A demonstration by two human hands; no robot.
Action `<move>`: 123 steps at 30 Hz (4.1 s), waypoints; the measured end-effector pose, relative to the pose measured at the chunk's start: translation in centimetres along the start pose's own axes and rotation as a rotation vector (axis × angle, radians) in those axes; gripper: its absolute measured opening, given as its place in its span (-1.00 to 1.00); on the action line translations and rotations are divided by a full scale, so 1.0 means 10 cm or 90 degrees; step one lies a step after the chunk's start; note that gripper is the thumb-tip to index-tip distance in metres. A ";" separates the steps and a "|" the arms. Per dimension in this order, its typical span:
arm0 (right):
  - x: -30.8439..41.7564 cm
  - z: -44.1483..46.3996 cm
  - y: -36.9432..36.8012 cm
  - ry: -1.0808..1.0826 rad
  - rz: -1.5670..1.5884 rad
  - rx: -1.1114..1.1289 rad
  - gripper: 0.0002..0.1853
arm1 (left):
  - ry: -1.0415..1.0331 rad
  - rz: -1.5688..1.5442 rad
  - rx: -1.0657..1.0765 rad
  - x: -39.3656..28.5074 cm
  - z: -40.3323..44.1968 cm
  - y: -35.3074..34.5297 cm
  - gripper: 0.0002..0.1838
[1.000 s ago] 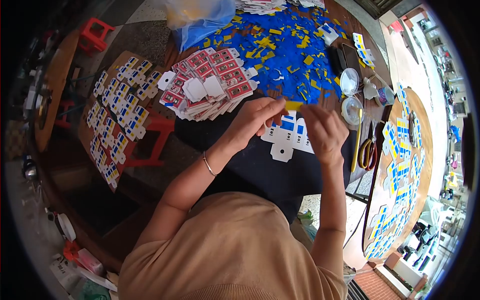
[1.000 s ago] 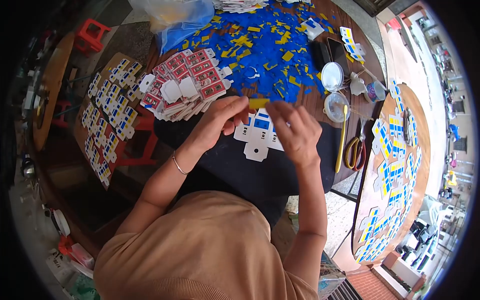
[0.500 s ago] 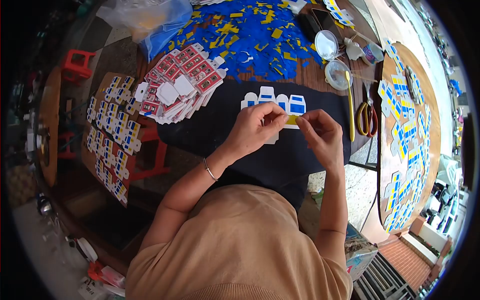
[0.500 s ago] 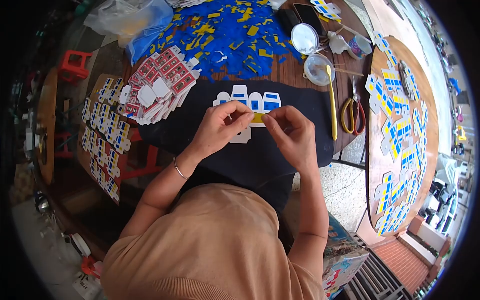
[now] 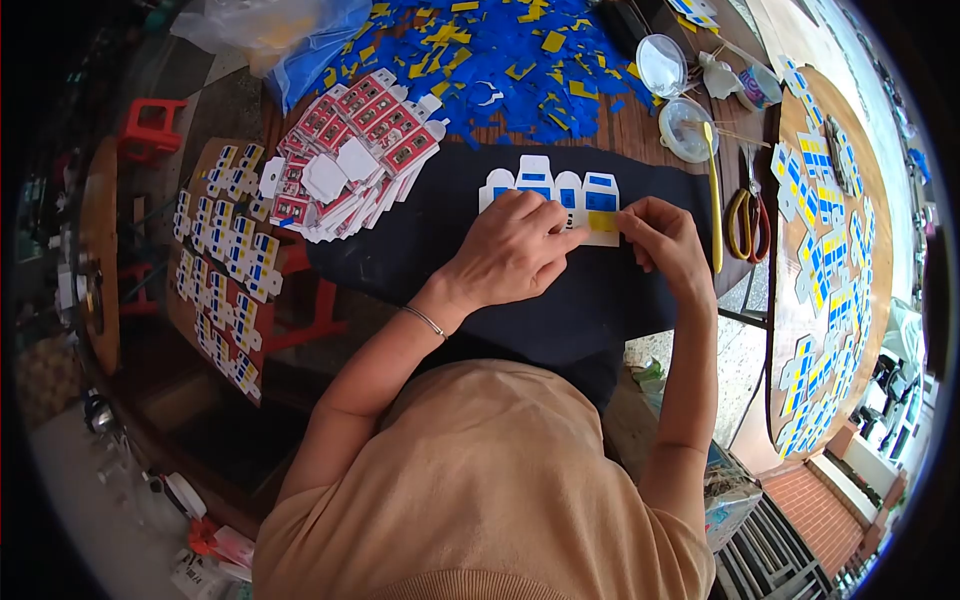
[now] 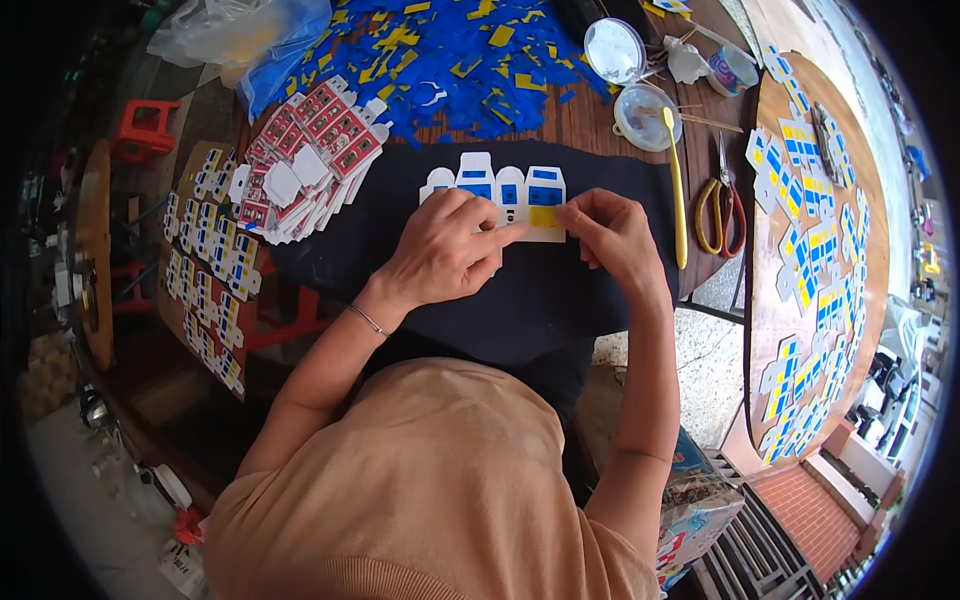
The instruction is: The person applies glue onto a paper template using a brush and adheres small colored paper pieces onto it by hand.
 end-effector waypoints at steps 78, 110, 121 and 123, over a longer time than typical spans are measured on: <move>0.54 -0.20 -0.45 0.367 -0.578 0.053 -0.93 | 0.218 -0.050 -0.267 0.37 -0.14 0.35 -0.85; 0.94 1.58 -1.30 0.504 -0.505 -0.112 -0.78 | 0.327 -0.120 -0.349 0.88 -0.34 0.49 -0.85; 1.09 1.22 -1.25 0.535 -0.350 -0.012 -0.88 | 0.394 -0.185 -0.275 0.89 -0.35 0.42 -0.92; 1.13 0.82 -1.32 0.577 -0.347 0.029 -0.89 | 0.482 -0.422 -0.233 0.97 -0.37 0.27 -0.82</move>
Point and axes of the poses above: each hand's wrist, its own z-axis towards the middle knuckle, its own y-axis out of the back of the hand, x = y × z, the point moved 6 cm from there along z, towards the middle knuckle, and after that the axes turned 13 degrees about z, right-handed, at the moved point
